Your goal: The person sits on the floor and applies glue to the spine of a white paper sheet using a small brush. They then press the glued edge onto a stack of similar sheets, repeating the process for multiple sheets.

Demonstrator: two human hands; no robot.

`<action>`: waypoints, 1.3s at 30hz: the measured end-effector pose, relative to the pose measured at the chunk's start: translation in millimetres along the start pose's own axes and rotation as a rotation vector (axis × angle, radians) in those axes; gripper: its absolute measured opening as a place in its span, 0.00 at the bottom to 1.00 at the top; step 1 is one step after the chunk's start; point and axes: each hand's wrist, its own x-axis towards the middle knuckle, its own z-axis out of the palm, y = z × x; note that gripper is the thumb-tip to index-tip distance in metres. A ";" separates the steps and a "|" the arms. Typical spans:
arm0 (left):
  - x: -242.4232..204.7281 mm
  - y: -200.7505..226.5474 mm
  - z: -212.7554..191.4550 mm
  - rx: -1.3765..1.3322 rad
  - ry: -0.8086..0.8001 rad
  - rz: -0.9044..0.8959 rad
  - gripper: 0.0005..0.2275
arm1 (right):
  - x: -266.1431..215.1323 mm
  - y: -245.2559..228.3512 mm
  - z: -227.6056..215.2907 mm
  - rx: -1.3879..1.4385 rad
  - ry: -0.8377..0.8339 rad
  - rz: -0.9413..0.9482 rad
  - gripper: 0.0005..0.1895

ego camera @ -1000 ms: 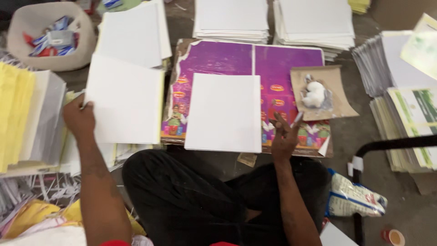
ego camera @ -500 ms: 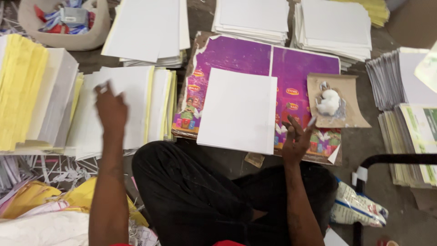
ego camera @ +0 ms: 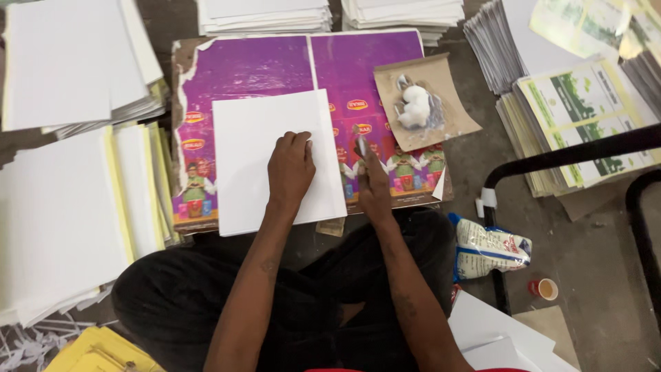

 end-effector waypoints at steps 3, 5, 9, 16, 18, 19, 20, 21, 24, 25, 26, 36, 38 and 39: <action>-2.8 -1.7 15.9 0.029 0.038 -0.013 0.05 | 4.0 -3.6 0.9 -0.052 -0.027 0.264 0.31; -5.6 -2.5 21.7 0.060 0.061 0.000 0.04 | 5.6 -4.8 0.1 -0.064 -0.024 0.235 0.30; -6.6 -0.7 23.1 0.092 0.074 0.019 0.04 | 12.1 -4.6 -2.4 -0.081 -0.008 -0.041 0.26; -4.2 0.7 17.0 0.078 -0.001 0.006 0.08 | 92.1 21.9 1.6 -0.519 -0.235 -0.255 0.44; 0.1 -0.3 15.4 0.075 -0.022 0.004 0.10 | 125.6 31.2 5.0 -0.635 -0.326 -0.258 0.47; -1.1 -0.3 15.2 0.073 -0.017 0.005 0.09 | 138.7 36.3 6.0 -0.695 -0.377 -0.258 0.48; -2.0 -0.6 15.4 0.071 -0.013 0.005 0.09 | 151.6 41.4 8.2 -0.730 -0.406 -0.287 0.48; -1.2 -1.4 15.5 0.070 -0.007 0.011 0.08 | 164.1 46.0 11.3 -0.765 -0.430 -0.316 0.47; 0.6 -3.1 16.1 0.041 -0.015 -0.006 0.08 | 183.9 56.9 14.2 -0.869 -0.515 -0.363 0.45; 0.5 -4.7 16.5 0.041 -0.007 0.002 0.09 | 186.9 60.3 15.5 -0.903 -0.547 -0.371 0.45; 0.3 -6.3 17.3 0.042 0.000 0.009 0.09 | 188.3 63.6 16.4 -0.933 -0.548 -0.400 0.45; -4.7 -12.5 22.4 0.065 -0.013 0.015 0.15 | 127.7 48.6 -4.3 -1.129 -0.680 -0.495 0.46; -4.7 -13.0 23.1 0.072 -0.015 0.014 0.15 | 102.2 34.6 -13.2 -1.246 -0.752 -0.491 0.51; -5.0 -13.4 23.3 0.075 -0.017 0.015 0.15 | 88.2 27.5 -16.9 -1.278 -0.778 -0.491 0.52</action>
